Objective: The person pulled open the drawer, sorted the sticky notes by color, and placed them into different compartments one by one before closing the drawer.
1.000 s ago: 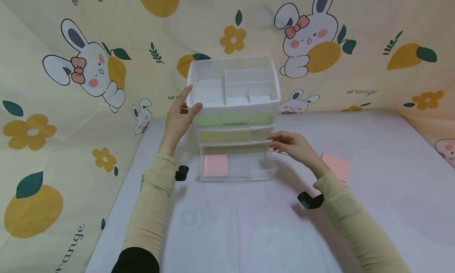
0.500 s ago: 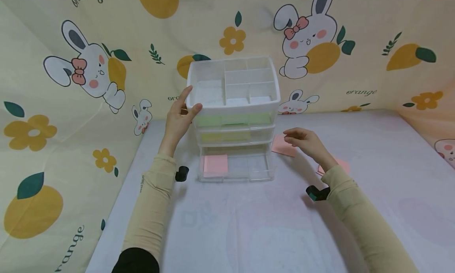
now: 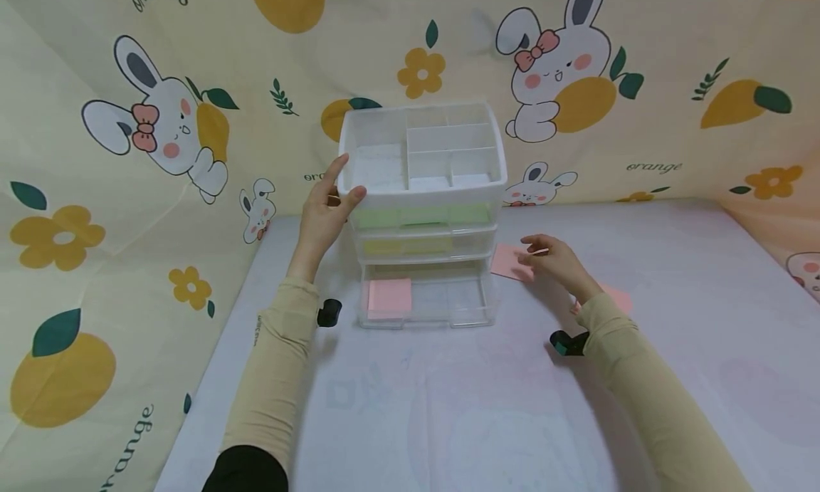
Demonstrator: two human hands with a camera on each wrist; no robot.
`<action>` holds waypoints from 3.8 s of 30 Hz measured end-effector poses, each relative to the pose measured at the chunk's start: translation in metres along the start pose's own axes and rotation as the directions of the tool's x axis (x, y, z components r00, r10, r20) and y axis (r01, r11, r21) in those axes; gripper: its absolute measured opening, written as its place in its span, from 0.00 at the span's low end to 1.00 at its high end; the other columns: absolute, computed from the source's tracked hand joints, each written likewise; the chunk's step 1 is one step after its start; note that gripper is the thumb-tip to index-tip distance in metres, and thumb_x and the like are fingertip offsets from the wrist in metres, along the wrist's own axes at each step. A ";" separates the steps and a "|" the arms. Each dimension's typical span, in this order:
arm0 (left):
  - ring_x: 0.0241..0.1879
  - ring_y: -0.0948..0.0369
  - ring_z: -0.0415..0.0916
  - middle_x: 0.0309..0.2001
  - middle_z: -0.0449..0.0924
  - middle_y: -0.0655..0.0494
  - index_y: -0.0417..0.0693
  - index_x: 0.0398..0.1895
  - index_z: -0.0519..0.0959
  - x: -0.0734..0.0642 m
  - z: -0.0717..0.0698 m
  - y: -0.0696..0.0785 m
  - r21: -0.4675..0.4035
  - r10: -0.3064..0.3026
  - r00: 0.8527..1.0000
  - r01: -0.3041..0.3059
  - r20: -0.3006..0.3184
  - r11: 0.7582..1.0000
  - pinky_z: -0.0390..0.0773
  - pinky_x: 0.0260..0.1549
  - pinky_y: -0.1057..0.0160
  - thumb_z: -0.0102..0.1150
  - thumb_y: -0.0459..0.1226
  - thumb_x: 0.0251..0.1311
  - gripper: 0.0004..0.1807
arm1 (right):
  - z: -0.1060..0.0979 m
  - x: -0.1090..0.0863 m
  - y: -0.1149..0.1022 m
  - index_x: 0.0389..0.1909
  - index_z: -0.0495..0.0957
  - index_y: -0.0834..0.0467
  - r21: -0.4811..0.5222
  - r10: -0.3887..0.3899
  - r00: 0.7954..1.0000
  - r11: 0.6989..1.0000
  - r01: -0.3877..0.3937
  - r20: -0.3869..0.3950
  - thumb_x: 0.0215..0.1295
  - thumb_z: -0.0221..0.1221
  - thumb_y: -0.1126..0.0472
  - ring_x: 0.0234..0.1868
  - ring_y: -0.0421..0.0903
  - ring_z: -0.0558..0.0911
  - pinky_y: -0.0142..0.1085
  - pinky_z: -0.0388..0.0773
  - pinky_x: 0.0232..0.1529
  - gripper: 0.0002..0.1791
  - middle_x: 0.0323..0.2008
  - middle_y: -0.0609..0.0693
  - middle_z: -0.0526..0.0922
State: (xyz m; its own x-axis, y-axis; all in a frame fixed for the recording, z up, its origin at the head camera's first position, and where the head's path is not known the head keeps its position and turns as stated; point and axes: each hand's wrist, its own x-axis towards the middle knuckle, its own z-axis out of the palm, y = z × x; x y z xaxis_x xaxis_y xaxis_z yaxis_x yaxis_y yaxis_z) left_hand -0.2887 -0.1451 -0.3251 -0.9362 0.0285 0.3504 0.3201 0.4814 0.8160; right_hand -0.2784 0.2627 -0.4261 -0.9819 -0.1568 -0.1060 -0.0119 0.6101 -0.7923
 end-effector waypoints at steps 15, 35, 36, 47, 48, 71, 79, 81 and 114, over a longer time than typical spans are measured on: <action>0.31 0.60 0.68 0.40 0.67 0.55 0.87 0.65 0.56 0.000 0.000 0.000 0.001 0.001 1.000 -0.001 -0.001 1.000 0.73 0.30 0.67 0.52 0.66 0.49 0.36 | 0.002 0.008 0.011 0.70 0.50 0.65 -0.126 0.176 0.980 0.978 -0.164 0.091 0.62 0.59 0.52 0.54 0.58 0.64 0.55 0.61 0.60 0.42 0.56 0.65 0.66; 0.32 0.61 0.68 0.42 0.66 0.55 0.88 0.64 0.56 -0.002 0.001 -0.001 -0.018 0.007 1.000 -0.007 -0.005 1.000 0.73 0.30 0.68 0.53 0.66 0.49 0.36 | 0.007 0.003 0.008 0.57 0.56 0.66 -0.167 0.087 0.995 0.981 -0.096 -0.056 0.69 0.47 0.55 0.56 0.66 0.60 0.58 0.63 0.56 0.23 0.56 0.73 0.58; 0.32 0.60 0.68 0.42 0.66 0.55 0.88 0.64 0.56 -0.002 0.001 -0.001 -0.019 0.007 1.000 -0.007 -0.006 1.000 0.73 0.30 0.68 0.53 0.66 0.49 0.36 | 0.007 0.003 0.008 0.57 0.57 0.66 -0.174 0.078 0.995 0.981 -0.088 -0.062 0.71 0.44 0.55 0.57 0.66 0.61 0.59 0.63 0.56 0.22 0.57 0.74 0.59; 0.33 0.61 0.68 0.42 0.67 0.55 0.87 0.64 0.57 -0.001 0.002 -0.002 -0.027 0.012 1.000 -0.012 -0.009 1.000 0.73 0.29 0.68 0.53 0.66 0.49 0.35 | 0.000 -0.007 0.003 0.58 0.54 0.59 -0.129 0.075 0.992 0.988 -0.087 -0.098 0.74 0.36 0.50 0.42 0.55 0.73 0.36 0.69 0.39 0.21 0.47 0.66 0.74; 0.33 0.61 0.68 0.42 0.67 0.54 0.87 0.64 0.57 -0.001 0.002 -0.002 -0.028 0.010 1.000 -0.010 -0.008 1.000 0.73 0.29 0.68 0.53 0.66 0.49 0.35 | 0.000 -0.008 0.002 0.58 0.55 0.60 -0.119 0.061 0.991 0.990 -0.075 -0.116 0.74 0.37 0.50 0.41 0.54 0.74 0.34 0.69 0.37 0.21 0.44 0.65 0.75; 0.33 0.59 0.69 0.42 0.67 0.52 0.85 0.65 0.57 -0.002 0.002 0.001 0.003 0.016 1.000 -0.016 -0.005 1.000 0.73 0.30 0.67 0.49 0.72 0.44 0.40 | -0.015 -0.030 -0.015 0.52 0.63 0.49 0.141 -0.086 0.929 0.979 0.145 -0.361 0.69 0.50 0.54 0.25 0.36 0.72 0.26 0.68 0.27 0.14 0.19 0.35 0.72; 0.33 0.59 0.69 0.42 0.67 0.53 0.84 0.65 0.57 -0.002 0.003 0.001 0.001 0.014 1.000 -0.014 -0.011 1.000 0.73 0.30 0.66 0.48 0.72 0.43 0.41 | -0.013 -0.036 -0.023 0.44 0.70 0.49 0.389 -0.210 0.888 0.840 0.377 -0.408 0.66 0.53 0.66 0.23 0.36 0.70 0.26 0.67 0.26 0.10 0.20 0.40 0.72; 0.33 0.59 0.69 0.42 0.67 0.52 0.84 0.65 0.57 -0.002 0.003 0.001 0.003 0.015 1.000 -0.015 -0.013 1.000 0.73 0.30 0.66 0.48 0.72 0.43 0.40 | -0.011 -0.037 -0.028 0.43 0.71 0.49 0.420 -0.237 0.881 0.809 0.412 -0.409 0.66 0.53 0.67 0.23 0.36 0.70 0.26 0.67 0.25 0.10 0.20 0.40 0.72; 0.33 0.59 0.68 0.41 0.66 0.53 0.84 0.66 0.56 -0.002 0.002 0.000 0.016 0.011 1.000 -0.010 -0.014 1.000 0.72 0.31 0.66 0.50 0.69 0.47 0.39 | 0.050 -0.026 -0.072 0.47 0.71 0.60 0.278 -0.404 0.892 0.850 0.448 -0.204 0.65 0.55 0.64 0.27 0.37 0.76 0.27 0.76 0.32 0.11 0.27 0.42 0.80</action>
State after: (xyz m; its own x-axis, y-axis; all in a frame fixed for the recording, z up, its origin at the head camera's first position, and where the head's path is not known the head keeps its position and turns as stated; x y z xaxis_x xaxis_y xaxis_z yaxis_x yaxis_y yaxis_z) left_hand -0.2870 -0.1435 -0.3264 -0.9305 0.0210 0.3656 0.3273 0.4954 0.8046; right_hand -0.2423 0.1845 -0.3962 -0.9095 -0.2273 0.3480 -0.3976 0.2321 -0.8877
